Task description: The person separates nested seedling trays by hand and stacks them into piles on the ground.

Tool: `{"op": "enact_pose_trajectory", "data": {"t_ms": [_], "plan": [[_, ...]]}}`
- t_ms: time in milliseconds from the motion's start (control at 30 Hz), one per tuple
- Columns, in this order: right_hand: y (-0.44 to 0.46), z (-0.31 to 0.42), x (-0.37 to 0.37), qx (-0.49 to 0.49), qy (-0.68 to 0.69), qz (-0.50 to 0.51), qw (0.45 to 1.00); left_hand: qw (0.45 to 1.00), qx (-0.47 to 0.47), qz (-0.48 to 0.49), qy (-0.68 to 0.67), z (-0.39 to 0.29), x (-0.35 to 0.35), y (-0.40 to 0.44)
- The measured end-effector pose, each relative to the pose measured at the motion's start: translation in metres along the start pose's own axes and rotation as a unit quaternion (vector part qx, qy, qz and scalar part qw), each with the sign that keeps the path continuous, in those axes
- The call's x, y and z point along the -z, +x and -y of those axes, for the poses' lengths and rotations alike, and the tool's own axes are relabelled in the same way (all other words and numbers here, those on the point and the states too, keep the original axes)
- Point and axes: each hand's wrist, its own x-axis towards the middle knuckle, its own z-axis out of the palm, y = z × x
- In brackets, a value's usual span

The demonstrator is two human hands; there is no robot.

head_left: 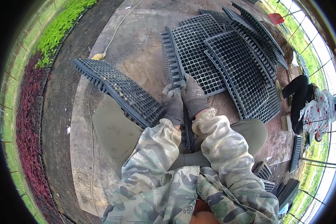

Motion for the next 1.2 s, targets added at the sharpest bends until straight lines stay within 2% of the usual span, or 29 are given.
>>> {"op": "enact_pose_trajectory", "data": {"t_ms": [67,133,167,233,267,333,367,433,467,500,567,600,667,700,733,800,833,900,1100,1200], "plan": [[0.001,0.007,0.008,0.001,-0.024,0.007,1.000,1.000,-0.014,-0.013,0.017,-0.009,-0.002,-0.006],[0.007,0.015,0.015,-0.082,-0.073,0.081,0.991,1.000,0.009,0.020,0.012,-0.004,-0.001,-0.003],[0.007,0.012,0.016,-0.083,-0.076,0.083,0.990,1.000,0.012,0.020,0.011,0.011,0.003,0.007],[0.013,0.000,0.026,-0.094,-0.160,0.057,0.981,0.978,-0.132,-0.121,-0.102,0.043,0.016,0.043],[0.020,-0.021,0.033,-0.130,-0.155,0.051,0.978,0.978,-0.131,-0.122,-0.103,0.037,0.028,0.054],[0.028,-0.058,0.044,-0.144,-0.116,0.038,0.982,0.987,0.103,-0.096,0.077,0.025,0.049,0.069],[0.030,-0.056,0.046,-0.145,-0.120,0.040,0.981,0.987,0.107,-0.097,0.076,0.033,0.046,0.064],[0.025,-0.046,0.047,-0.108,-0.079,0.034,0.990,0.987,-0.070,0.041,0.138,0.062,0.032,0.048],[0.022,-0.041,0.044,-0.104,-0.047,0.040,0.993,0.966,-0.161,0.112,0.166,0.070,0.025,0.040],[0.022,-0.042,0.038,-0.087,-0.037,0.033,0.995,0.966,-0.157,0.117,0.170,0.048,0.017,0.019],[0.019,-0.041,0.030,-0.077,-0.022,0.026,0.996,0.938,0.039,0.204,0.277,-0.028,0.004,-0.034],[0.018,-0.037,0.031,-0.079,-0.014,0.034,0.996,0.936,0.039,0.205,0.283,-0.017,0.011,-0.034],[0.019,-0.029,0.033,-0.078,0.001,0.037,0.996,0.883,-0.054,0.251,0.392,0.020,0.029,-0.022],[0.017,-0.027,0.032,-0.082,0.004,0.038,0.996,0.896,-0.124,0.207,0.372,0.028,0.033,-0.024],[0.015,-0.026,0.031,-0.087,0.005,0.040,0.995,0.893,-0.126,0.209,0.378,0.034,0.038,-0.020],[0.012,-0.019,0.030,-0.062,-0.007,0.013,0.998,0.947,0.039,0.199,0.250,0.024,0.040,-0.024],[0.014,-0.016,0.032,-0.071,-0.046,0.055,0.995,0.945,0.040,0.201,0.254,0.020,0.041,-0.026],[0.017,-0.016,0.033,-0.080,-0.109,0.104,0.985,0.950,0.120,0.171,0.232,-0.027,0.029,-0.043],[0.016,-0.018,0.038,-0.089,-0.076,0.084,0.989,0.918,0.034,0.191,0.346,-0.026,0.029,-0.040],[0.013,-0.015,0.036,-0.096,-0.030,0.077,0.992,0.931,0.080,0.191,0.302,-0.024,0.019,-0.054]]}}
